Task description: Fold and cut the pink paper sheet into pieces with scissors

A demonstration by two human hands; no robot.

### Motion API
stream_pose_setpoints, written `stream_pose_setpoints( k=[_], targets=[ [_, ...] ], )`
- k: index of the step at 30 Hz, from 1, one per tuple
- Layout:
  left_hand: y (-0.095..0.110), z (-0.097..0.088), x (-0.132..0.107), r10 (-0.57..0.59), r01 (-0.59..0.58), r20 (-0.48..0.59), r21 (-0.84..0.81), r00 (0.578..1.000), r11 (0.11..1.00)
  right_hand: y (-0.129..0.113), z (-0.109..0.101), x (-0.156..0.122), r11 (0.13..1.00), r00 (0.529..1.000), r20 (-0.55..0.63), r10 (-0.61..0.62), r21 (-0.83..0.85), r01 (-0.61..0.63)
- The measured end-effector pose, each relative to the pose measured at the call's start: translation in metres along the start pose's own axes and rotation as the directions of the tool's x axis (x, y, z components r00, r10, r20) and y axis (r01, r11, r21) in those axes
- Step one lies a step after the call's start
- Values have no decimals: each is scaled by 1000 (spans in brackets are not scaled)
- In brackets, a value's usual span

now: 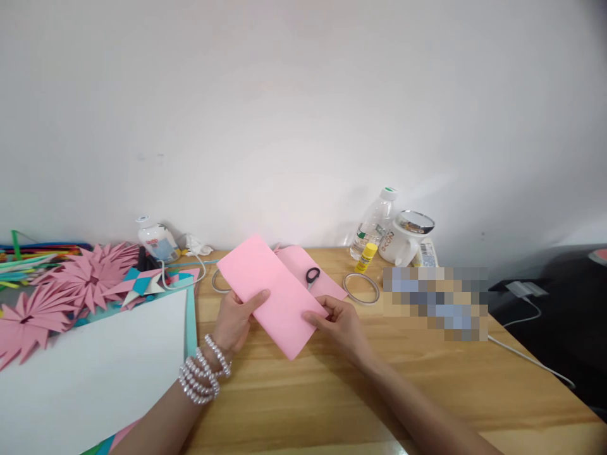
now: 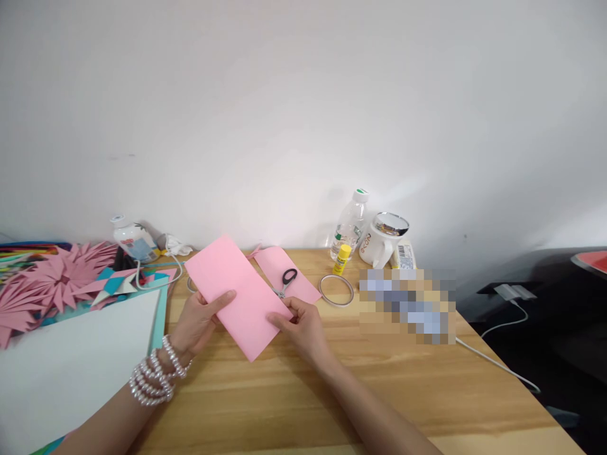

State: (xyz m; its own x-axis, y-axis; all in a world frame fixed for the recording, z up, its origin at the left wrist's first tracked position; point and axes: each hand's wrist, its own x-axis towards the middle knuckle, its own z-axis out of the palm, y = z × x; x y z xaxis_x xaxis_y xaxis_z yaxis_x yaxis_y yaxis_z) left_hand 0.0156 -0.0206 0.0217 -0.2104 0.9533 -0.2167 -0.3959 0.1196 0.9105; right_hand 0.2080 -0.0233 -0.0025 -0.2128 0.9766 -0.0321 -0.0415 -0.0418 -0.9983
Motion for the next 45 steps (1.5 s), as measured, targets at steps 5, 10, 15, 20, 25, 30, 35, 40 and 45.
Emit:
stream_pose_setpoints(
  k=[5,10,15,20,25,30,35,40,45],
  targets=[
    [2,2,-1,-8,7,-20,-16,1000,1000,2,0,1,1000,1000,-2,0,-2,0],
    [1,2,-1,-8,8,-26,-18,1000,1000,4,0,1,1000,1000,0,-2,3,2],
    [2,3,-2,-8,7,-43,-18,999,1000,1,0,0,1000,1000,7,-4,13,4],
    [5,4,-4,-3,3,6,-4,1000,1000,-7,-3,-1,990,989,147,25,133,-45],
    [-1,5,-10,12,-22,104,91,995,996,-8,-7,0,991,995,103,1,134,-15],
    [10,-2,-8,-5,-17,156,139,988,990,-13,-9,-1,998,995,81,-56,9,56],
    [43,-20,1,69,-106,186,194,980,975,-23,-18,-4,992,978,196,-64,-96,84],
    [51,-27,2,44,-88,152,293,987,952,-22,-27,-3,976,954,289,-73,-174,128],
    [47,-26,3,104,-130,101,304,989,944,-20,-31,-2,963,944,324,-68,-224,147]
  ],
)
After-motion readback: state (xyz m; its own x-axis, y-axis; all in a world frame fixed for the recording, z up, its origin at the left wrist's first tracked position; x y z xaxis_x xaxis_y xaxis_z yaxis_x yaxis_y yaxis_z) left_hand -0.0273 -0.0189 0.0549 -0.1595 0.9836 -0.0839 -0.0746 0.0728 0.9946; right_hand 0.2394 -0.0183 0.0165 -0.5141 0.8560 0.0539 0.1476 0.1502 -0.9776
